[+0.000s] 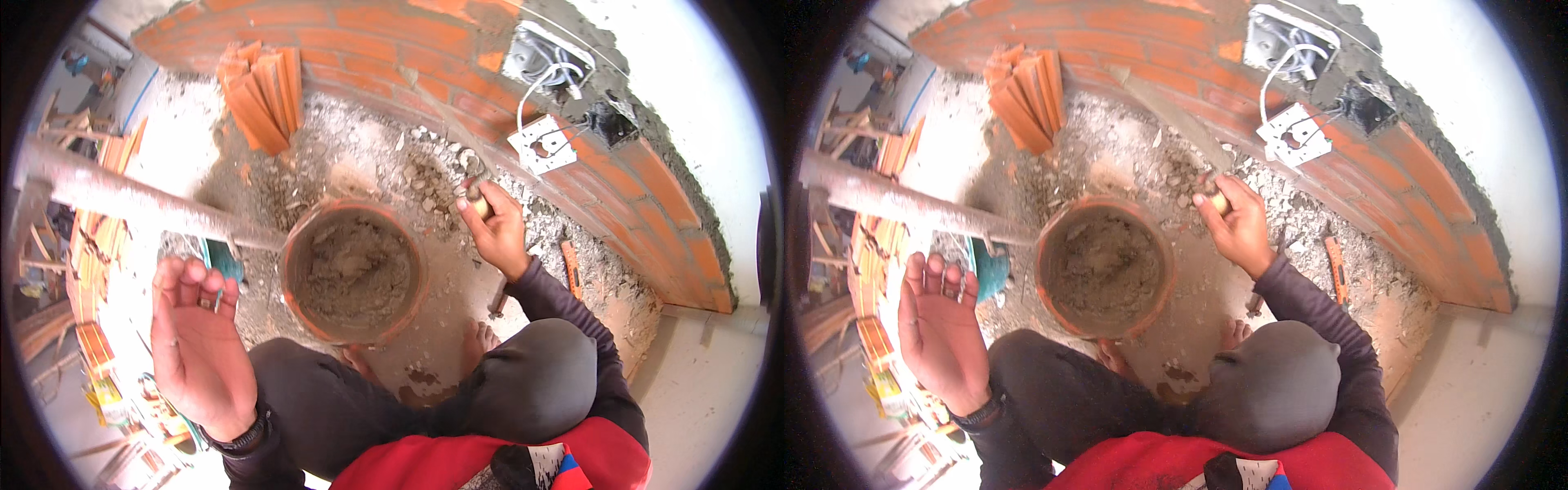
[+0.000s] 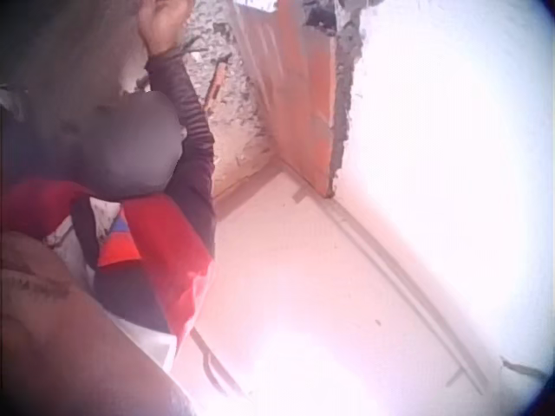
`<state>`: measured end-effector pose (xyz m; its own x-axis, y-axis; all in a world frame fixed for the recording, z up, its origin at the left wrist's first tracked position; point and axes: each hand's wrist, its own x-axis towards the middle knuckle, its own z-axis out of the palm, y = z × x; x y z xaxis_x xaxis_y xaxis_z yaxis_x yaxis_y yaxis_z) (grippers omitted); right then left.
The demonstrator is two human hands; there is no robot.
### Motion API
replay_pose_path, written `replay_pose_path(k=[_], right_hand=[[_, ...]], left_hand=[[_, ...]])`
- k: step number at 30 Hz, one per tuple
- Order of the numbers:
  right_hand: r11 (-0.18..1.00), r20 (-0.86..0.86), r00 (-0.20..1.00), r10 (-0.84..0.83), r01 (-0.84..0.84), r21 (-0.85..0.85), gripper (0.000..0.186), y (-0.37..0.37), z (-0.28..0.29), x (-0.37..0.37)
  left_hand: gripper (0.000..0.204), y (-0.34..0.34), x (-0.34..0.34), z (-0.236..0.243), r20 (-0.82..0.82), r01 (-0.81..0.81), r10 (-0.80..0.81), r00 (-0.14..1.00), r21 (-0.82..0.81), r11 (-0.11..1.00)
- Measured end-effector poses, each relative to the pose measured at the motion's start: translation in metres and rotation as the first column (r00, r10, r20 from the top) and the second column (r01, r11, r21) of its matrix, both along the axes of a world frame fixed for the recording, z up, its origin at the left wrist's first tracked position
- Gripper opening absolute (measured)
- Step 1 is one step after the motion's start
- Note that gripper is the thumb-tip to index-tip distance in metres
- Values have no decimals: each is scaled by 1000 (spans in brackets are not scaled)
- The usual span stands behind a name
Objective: The person applies mortar to an exposed brick wall using a trowel and then places a brick by hand. They handle mortar from a bucket and work in the area around an electrical box.
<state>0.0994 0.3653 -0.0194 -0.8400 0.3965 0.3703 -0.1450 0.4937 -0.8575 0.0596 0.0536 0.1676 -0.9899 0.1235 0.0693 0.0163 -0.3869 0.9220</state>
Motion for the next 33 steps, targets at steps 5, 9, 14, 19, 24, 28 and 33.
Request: replay_pose_path(k=[5, 9, 14, 19, 24, 28, 33], right_hand=[[947, -40, 987, -158, 140, -288, 20, 18, -6, -41], [872, -135, 978, -159, 75, -484, 18, 27, -24, -62], [819, -188, 969, -163, 26, -574, 20, 30, -30, -74], [759, -205, 971, -119, -44, -650, 23, 34, -33, -77], [802, -187, 981, -52, -71, -593, 25, 39, -37, -79], [761, -206, 978, -18, -120, -637, 26, 37, -41, -83], [726, -204, 978, 47, -174, -665, 28, 38, -39, -85]], left_hand=[[37, 14, -5, -3, 11, -41, 42, 999, -89, 995], [36, 17, -7, -5, 22, -96, 101, 995, -152, 984], [32, 21, -8, -3, 33, -93, 100, 994, -185, 978], [33, 26, -11, -8, 23, -88, 95, 995, -210, 974], [32, 35, -15, -12, 26, -96, 104, 994, -224, 970], [32, 41, -18, -14, 33, -92, 103, 994, -240, 966], [33, 44, -19, -16, 32, -78, 89, 996, -253, 964]])
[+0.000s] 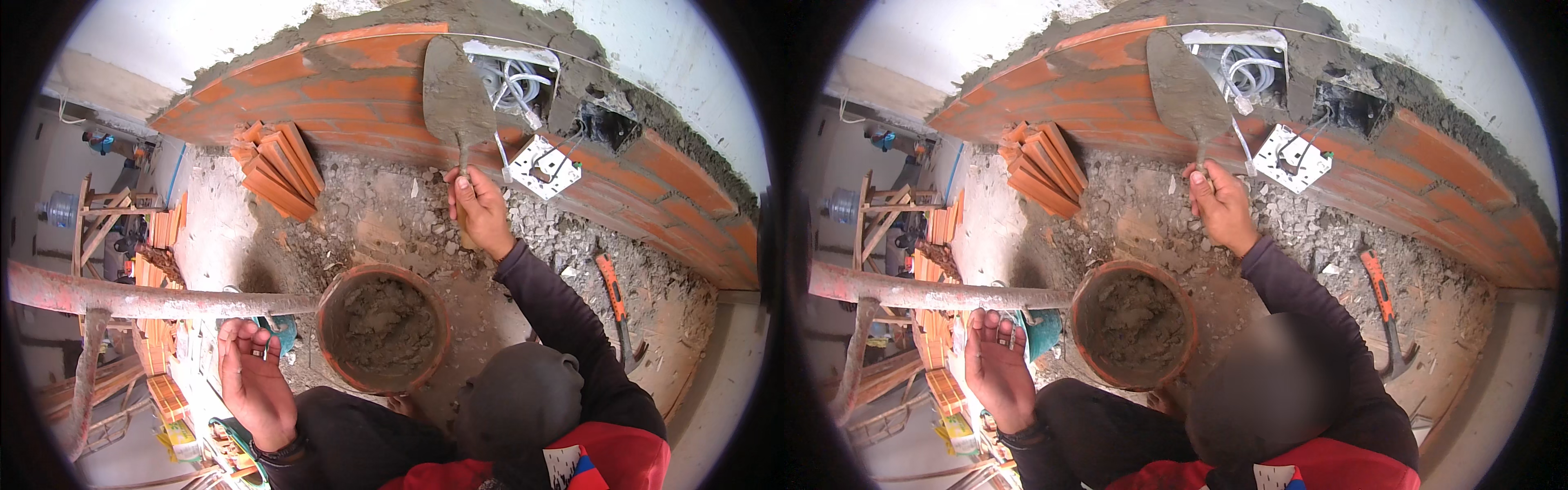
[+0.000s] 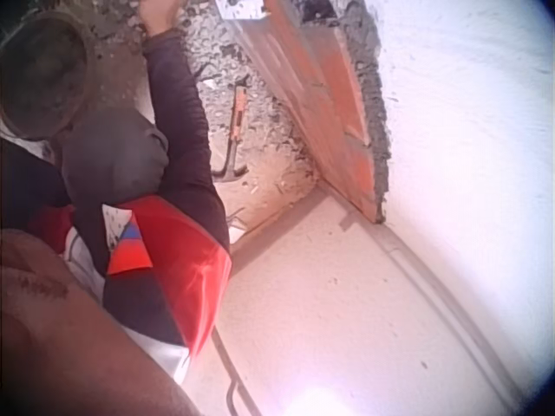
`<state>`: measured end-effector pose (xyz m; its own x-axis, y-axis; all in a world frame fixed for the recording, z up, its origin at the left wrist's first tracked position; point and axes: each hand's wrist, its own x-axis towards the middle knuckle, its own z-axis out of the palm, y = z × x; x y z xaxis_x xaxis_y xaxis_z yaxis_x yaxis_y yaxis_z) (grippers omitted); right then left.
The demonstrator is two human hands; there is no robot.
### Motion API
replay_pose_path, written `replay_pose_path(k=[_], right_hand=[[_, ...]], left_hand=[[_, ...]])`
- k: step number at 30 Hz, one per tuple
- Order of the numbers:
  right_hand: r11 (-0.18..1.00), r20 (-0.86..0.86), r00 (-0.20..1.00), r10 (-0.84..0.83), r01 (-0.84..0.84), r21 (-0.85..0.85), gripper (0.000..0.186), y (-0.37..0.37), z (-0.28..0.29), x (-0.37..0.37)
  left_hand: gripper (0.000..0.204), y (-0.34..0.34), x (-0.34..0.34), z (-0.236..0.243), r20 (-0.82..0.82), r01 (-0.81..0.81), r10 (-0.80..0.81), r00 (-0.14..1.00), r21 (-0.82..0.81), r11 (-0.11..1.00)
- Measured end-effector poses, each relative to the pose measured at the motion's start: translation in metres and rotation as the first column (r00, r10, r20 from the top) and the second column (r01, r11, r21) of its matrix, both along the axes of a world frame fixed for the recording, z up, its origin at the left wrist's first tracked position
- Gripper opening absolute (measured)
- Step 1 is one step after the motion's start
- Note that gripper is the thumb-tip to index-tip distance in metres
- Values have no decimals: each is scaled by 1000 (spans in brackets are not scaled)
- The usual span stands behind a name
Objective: The person applies mortar to an exposed brick wall using a trowel and then places a brick by hand. They handle mortar from a bucket and work in the area around an electrical box.
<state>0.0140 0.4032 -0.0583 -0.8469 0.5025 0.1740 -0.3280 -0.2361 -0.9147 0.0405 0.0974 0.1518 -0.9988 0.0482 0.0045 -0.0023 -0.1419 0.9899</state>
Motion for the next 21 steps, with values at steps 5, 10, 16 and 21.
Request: replay_pose_path(k=[5, 10, 16, 21], right_hand=[[998, -11, 998, 68, -68, 13, 29, 6, -7, -2], [994, 22, 998, 57, -59, 89, 30, 9, -14, 2], [973, 54, 995, -81, 68, 220, 32, -26, 1, 28], [997, 30, 999, 16, -13, -81, 32, -41, 33, 36]], left_hand=[[33, 1, 1, 0, -12, 8, -8, 1000, -7, 1000], [34, 1, 3, 1, -31, 5, -5, 1000, -7, 1000], [33, 1, 4, 2, -47, 29, -29, 998, 6, 1000], [35, 1, 5, 2, -46, 13, -12, 999, 15, 1000]])
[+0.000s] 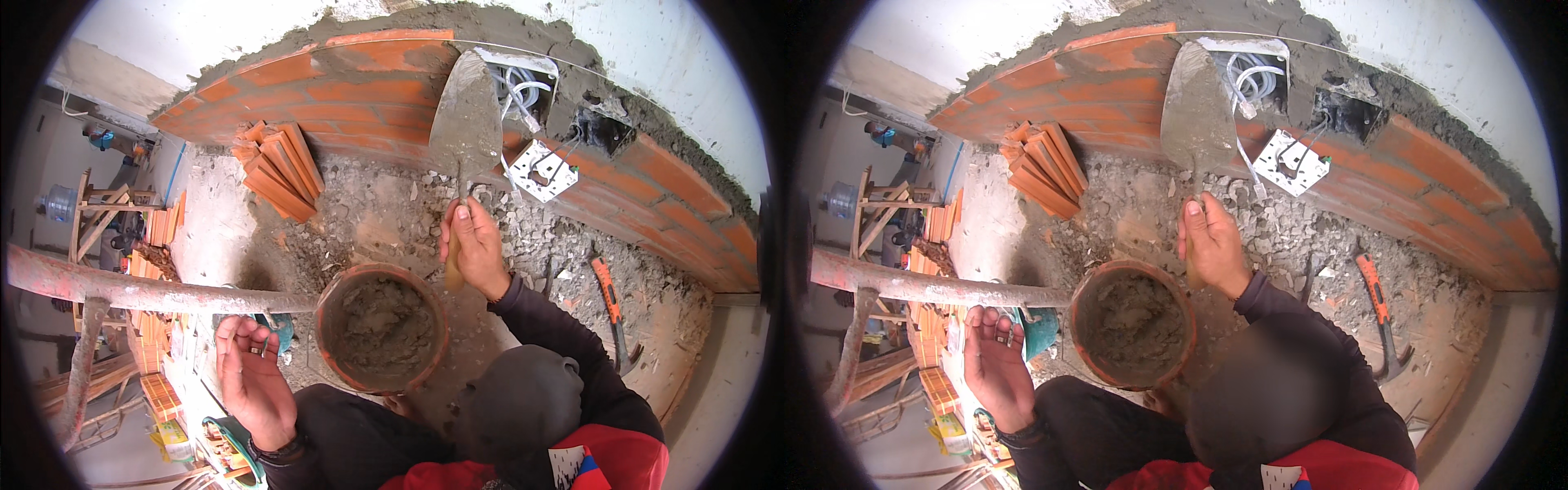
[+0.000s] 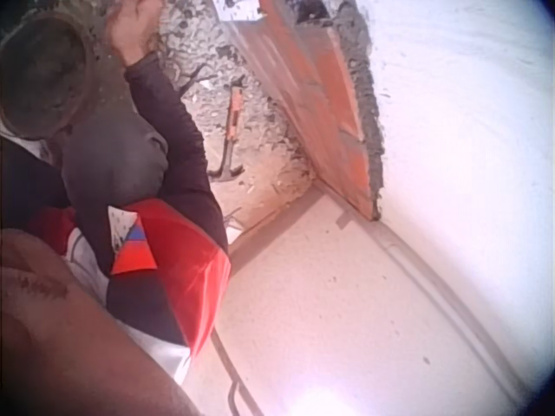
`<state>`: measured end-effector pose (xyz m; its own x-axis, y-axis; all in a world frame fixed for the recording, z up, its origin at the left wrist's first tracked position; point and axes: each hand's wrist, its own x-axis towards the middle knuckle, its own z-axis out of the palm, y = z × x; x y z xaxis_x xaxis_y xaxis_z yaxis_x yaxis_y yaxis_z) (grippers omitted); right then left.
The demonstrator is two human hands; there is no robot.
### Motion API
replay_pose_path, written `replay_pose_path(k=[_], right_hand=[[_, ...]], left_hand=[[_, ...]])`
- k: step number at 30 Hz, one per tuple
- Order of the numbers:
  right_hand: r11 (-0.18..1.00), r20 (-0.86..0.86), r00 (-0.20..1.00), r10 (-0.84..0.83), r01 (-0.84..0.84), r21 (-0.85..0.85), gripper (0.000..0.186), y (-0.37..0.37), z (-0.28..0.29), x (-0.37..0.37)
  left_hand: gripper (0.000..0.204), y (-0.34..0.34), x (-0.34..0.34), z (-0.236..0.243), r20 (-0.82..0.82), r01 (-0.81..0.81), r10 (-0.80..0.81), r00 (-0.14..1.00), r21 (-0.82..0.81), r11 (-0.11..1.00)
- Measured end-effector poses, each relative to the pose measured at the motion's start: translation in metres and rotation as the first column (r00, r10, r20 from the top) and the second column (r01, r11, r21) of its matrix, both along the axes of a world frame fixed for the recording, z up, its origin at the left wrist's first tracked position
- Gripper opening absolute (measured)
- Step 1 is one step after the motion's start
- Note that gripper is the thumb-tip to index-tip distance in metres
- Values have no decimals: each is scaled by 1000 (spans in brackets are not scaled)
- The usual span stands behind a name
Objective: The person applies mortar to an exposed brick wall using a trowel and then places a brick by hand. They handle mortar from a bucket and work in the area around an electrical box.
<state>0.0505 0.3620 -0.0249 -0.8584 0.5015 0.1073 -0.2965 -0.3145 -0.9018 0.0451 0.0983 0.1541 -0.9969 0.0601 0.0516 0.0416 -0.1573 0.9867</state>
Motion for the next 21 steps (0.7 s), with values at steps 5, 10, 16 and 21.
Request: replay_pose_path(k=[5, 10, 16, 21], right_hand=[[986, 23, 997, 77, -72, -152, 30, -4, 25, 3], [885, 52, 981, 188, -146, -442, 25, -18, 76, 10], [770, -51, 966, 255, -235, -593, 20, -17, 109, 25], [737, -89, 934, 346, -329, -591, 19, 1, 139, 51]], left_hand=[[36, -2, 1, 1, -8, 0, 0, 1000, 14, 1000], [35, -5, 3, 2, -11, -2, 2, 1000, 23, 1000], [36, -11, 4, 3, -31, 62, -61, 998, 32, 998], [39, -12, 7, 7, -24, 37, -35, 999, 84, 996]])
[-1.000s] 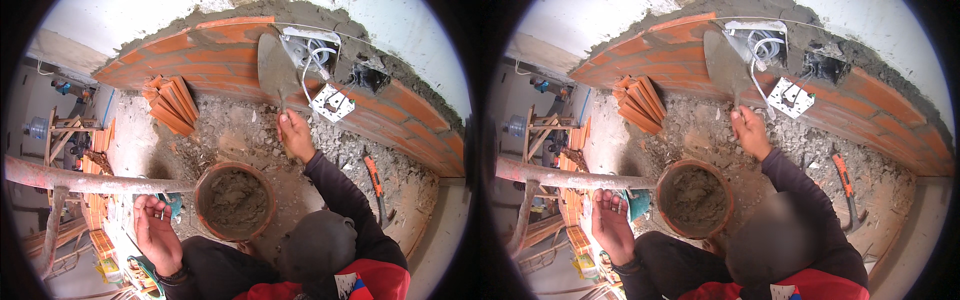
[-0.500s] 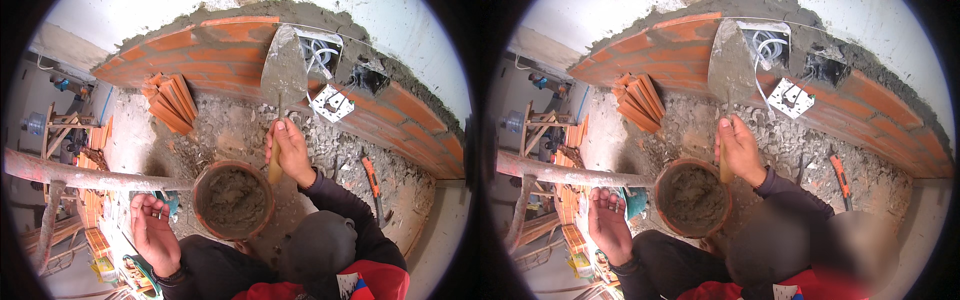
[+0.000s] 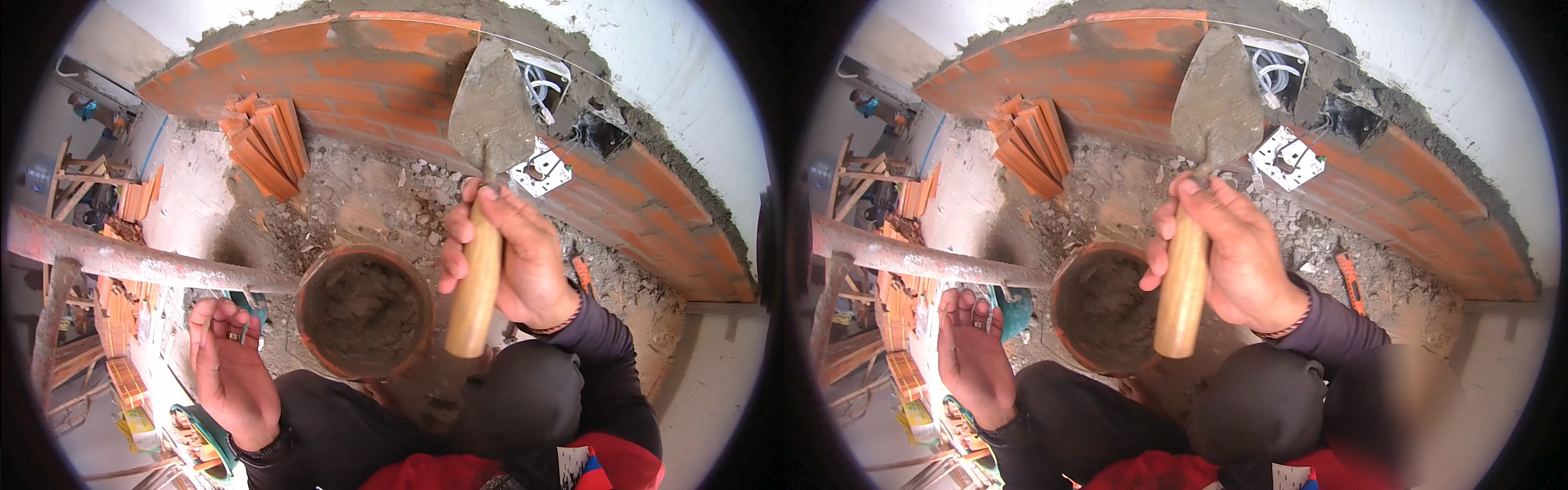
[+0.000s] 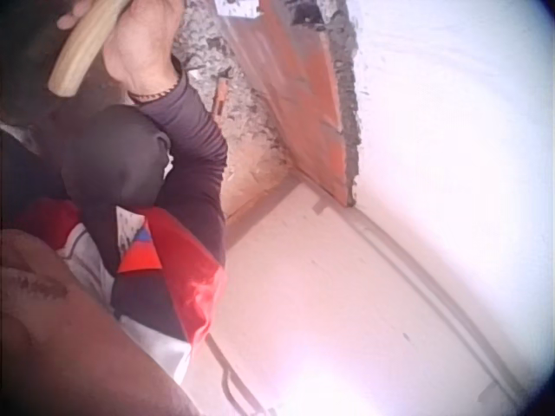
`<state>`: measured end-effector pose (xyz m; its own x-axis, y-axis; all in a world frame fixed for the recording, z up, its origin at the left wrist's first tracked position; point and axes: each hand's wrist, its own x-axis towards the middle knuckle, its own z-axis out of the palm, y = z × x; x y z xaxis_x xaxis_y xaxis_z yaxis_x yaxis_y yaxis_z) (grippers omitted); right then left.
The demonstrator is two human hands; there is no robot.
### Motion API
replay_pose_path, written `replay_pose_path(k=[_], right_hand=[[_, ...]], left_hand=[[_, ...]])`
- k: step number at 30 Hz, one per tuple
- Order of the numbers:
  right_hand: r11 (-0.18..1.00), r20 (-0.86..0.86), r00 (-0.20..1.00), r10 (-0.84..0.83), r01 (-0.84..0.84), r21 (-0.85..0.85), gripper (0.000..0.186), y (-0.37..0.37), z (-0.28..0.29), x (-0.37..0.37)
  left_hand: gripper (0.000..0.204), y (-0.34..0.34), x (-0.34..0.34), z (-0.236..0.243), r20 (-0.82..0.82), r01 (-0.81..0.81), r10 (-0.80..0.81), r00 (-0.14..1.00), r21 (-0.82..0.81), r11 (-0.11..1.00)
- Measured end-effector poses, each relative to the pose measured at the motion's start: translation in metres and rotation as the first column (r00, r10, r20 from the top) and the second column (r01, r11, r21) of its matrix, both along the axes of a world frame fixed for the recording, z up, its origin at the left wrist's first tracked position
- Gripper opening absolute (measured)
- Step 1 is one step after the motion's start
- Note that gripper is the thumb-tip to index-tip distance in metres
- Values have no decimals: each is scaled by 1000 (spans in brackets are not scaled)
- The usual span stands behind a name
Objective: The person applies mortar to an exposed brick wall using a trowel and then places a brick by hand. They handle mortar from a bucket and work in the area around an electrical box.
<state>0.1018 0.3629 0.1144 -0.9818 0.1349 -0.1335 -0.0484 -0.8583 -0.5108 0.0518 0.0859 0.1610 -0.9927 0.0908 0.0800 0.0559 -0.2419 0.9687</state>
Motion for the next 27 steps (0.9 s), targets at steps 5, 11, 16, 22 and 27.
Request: replay_pose_path(k=[5, 11, 16, 22, 27], right_hand=[[991, 129, 992, 3, -20, 132, 22, 13, 27, 16], [989, 202, 979, 19, -48, 139, 21, 6, 58, 39], [991, 168, 985, -37, 15, 132, 19, 8, 60, 19], [991, 193, 981, 10, -35, 125, 18, 7, 42, 22], [894, 289, 957, 24, -150, 423, 27, 11, -8, 29]], left_hand=[[41, -1, 0, -2, 15, 41, -42, 999, 51, 998], [40, -4, 2, 2, -28, 125, -122, 992, 134, 983], [40, -3, 4, 5, -37, 175, -171, 984, 161, 971], [40, -7, 9, 5, -60, 177, -169, 984, 165, 970], [41, -13, 7, 5, -52, 165, -160, 986, 121, 979]])
